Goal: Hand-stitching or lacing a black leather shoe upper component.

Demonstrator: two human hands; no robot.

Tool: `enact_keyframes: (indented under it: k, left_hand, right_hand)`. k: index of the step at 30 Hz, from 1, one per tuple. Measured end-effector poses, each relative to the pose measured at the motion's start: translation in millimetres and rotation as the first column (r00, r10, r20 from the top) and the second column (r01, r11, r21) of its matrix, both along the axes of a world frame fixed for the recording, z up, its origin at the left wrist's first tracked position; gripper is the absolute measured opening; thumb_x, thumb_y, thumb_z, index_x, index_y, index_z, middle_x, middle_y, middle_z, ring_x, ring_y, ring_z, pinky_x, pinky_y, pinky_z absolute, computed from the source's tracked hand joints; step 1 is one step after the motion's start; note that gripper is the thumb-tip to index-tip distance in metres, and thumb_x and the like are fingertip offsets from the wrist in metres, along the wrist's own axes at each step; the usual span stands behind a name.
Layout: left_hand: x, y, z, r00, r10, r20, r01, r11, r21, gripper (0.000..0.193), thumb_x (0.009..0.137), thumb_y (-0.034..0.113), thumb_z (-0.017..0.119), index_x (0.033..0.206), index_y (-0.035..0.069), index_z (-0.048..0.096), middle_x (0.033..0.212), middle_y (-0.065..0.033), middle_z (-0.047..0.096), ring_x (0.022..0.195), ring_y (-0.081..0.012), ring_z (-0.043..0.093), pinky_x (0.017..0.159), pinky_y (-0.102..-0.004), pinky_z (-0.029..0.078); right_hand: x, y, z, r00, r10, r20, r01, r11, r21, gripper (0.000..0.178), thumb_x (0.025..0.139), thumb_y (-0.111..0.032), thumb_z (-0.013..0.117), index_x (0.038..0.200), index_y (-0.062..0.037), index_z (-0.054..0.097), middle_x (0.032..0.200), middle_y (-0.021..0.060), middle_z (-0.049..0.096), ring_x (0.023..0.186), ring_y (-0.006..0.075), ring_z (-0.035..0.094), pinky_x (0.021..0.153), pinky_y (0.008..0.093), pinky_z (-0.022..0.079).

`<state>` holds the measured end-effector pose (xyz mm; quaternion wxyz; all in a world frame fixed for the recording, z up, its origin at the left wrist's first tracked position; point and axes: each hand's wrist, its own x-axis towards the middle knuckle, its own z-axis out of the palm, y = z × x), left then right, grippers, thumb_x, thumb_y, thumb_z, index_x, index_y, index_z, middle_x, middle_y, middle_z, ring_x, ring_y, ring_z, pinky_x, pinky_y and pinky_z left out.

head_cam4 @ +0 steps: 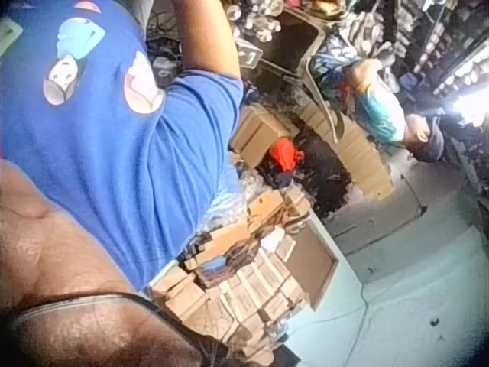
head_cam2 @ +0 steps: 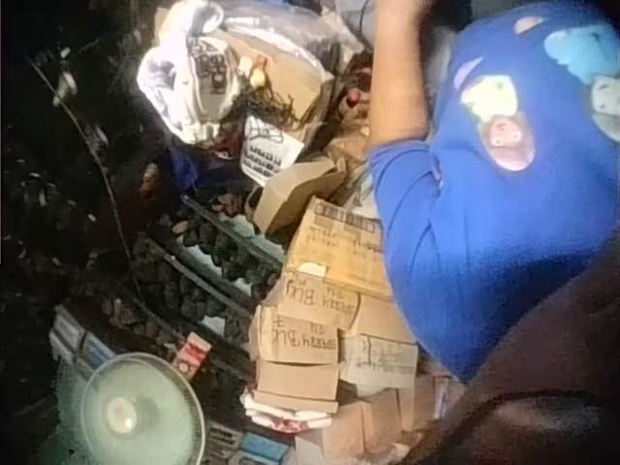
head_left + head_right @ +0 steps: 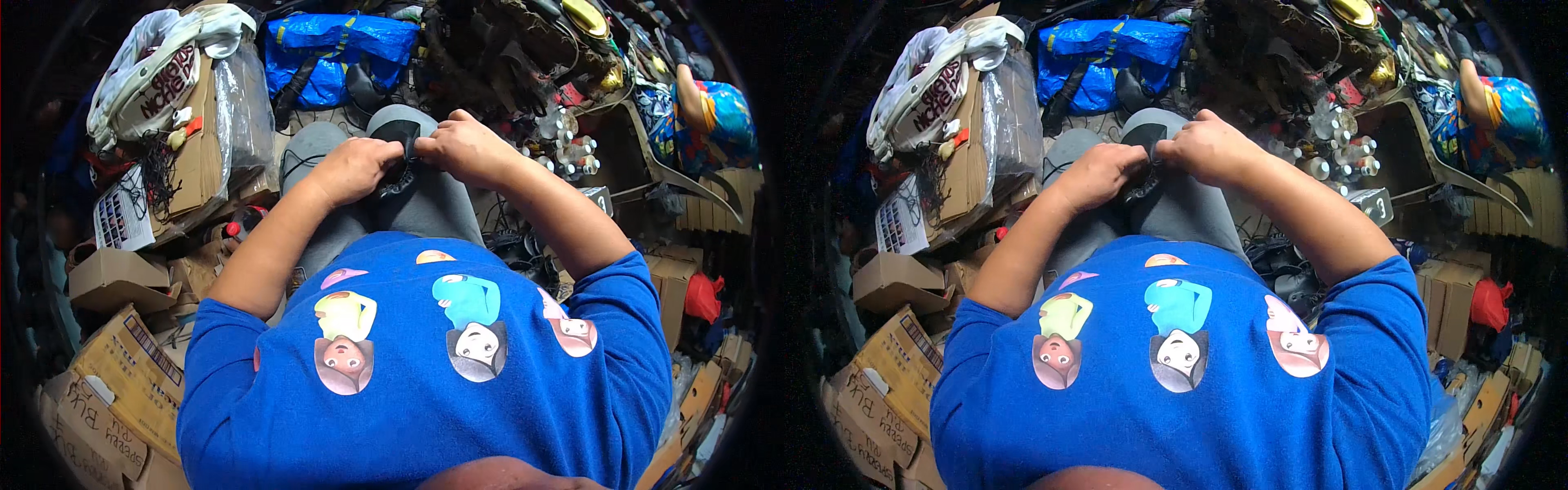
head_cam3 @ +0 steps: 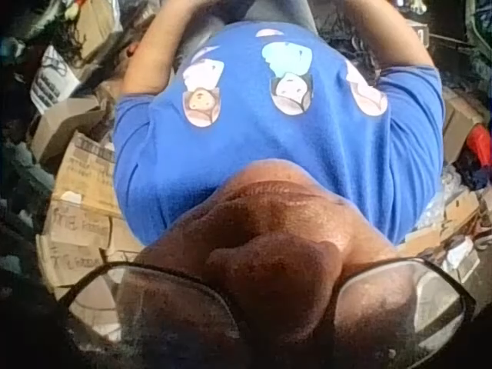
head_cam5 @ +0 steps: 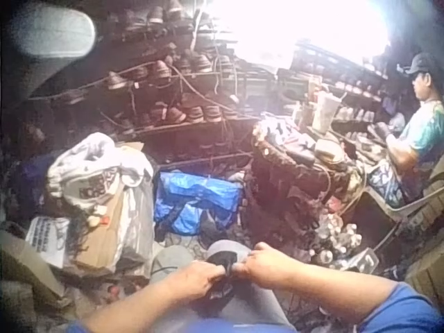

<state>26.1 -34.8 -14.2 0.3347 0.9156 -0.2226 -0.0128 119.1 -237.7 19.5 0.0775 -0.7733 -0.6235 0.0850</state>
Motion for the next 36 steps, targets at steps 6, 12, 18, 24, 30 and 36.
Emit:
enact_keyframes:
  k: [6, 12, 18, 24, 30, 36]
  left_hand:
    - [-51, 72, 18, 0.971, 0.240, -0.014, -0.236, 0.961, 0.146, 0.018, 0.073, -0.001, 0.051, 0.090, 0.003, 0.056, 0.081, -0.0159, 0.059, 0.077, -0.0335, 0.058, 0.069, -0.0404, 0.045]
    - [-38, 44, 86, 0.918, 0.316, -0.240, -0.394, 0.649, -0.651, 0.007, 0.084, 0.008, 0.061, 0.079, 0.003, 0.062, 0.084, -0.0039, 0.065, 0.073, -0.0098, 0.057, 0.068, -0.0244, 0.045]
    - [-42, -18, 73, 0.781, -0.307, -0.544, -0.284, 0.601, -0.747, 0.016, 0.090, 0.018, 0.054, 0.090, 0.003, 0.058, 0.081, -0.0084, 0.061, 0.079, -0.0198, 0.059, 0.071, -0.0317, 0.047]
    - [-127, 198, 71, 0.717, 0.650, 0.254, -0.695, 0.698, 0.176, 0.019, 0.075, 0.004, 0.059, 0.093, 0.002, 0.065, 0.087, -0.0126, 0.061, 0.081, -0.0246, 0.060, 0.073, -0.0309, 0.046]
    - [-248, 333, 95, 0.255, 0.684, 0.684, -0.947, 0.032, 0.320, 0.022, 0.081, 0.015, 0.061, 0.102, 0.008, 0.066, 0.092, -0.0137, 0.062, 0.082, -0.0255, 0.062, 0.069, -0.0349, 0.049]
    - [-60, 46, 36, 0.891, 0.452, 0.044, -0.442, 0.886, -0.143, 0.033, 0.075, 0.009, 0.064, 0.109, 0.007, 0.062, 0.111, -0.0151, 0.060, 0.104, -0.0264, 0.057, 0.089, -0.0343, 0.044]
  right_hand:
    - [32, -70, -35, 0.959, -0.281, -0.025, 0.281, 0.960, -0.002, 0.007, 0.077, -0.013, 0.060, 0.083, -0.0096, 0.059, 0.070, 0.0038, 0.060, 0.070, 0.0219, 0.057, 0.073, 0.0336, 0.043]
    - [25, -21, -3, 0.032, 0.117, -0.993, 0.806, 0.584, 0.095, 0.022, 0.088, -0.024, 0.059, 0.093, -0.0017, 0.060, 0.087, 0.0050, 0.061, 0.082, 0.0132, 0.058, 0.081, 0.0298, 0.046]
    - [-19, 9, 1, 0.074, 0.085, -0.994, 0.503, 0.857, 0.111, 0.027, 0.092, -0.031, 0.052, 0.087, -0.0048, 0.055, 0.088, 0.0082, 0.062, 0.082, 0.0203, 0.060, 0.073, 0.0328, 0.047]
    - [46, -213, -69, 0.617, -0.728, -0.299, 0.746, 0.662, -0.072, 0.027, 0.084, -0.022, 0.059, 0.109, -0.0127, 0.064, 0.094, 0.0094, 0.066, 0.083, 0.0196, 0.063, 0.075, 0.0298, 0.048]
    - [70, -392, -69, 0.253, -0.911, 0.327, 0.915, 0.115, -0.387, 0.035, 0.078, -0.034, 0.061, 0.108, -0.0166, 0.065, 0.101, 0.0148, 0.064, 0.094, 0.0293, 0.062, 0.084, 0.0367, 0.047]
    - [10, -111, -49, 0.760, -0.476, -0.443, 0.527, 0.850, -0.009, 0.041, 0.084, -0.004, 0.045, 0.120, -0.0175, 0.059, 0.085, 0.0145, 0.052, 0.086, 0.0258, 0.053, 0.082, 0.0330, 0.042]
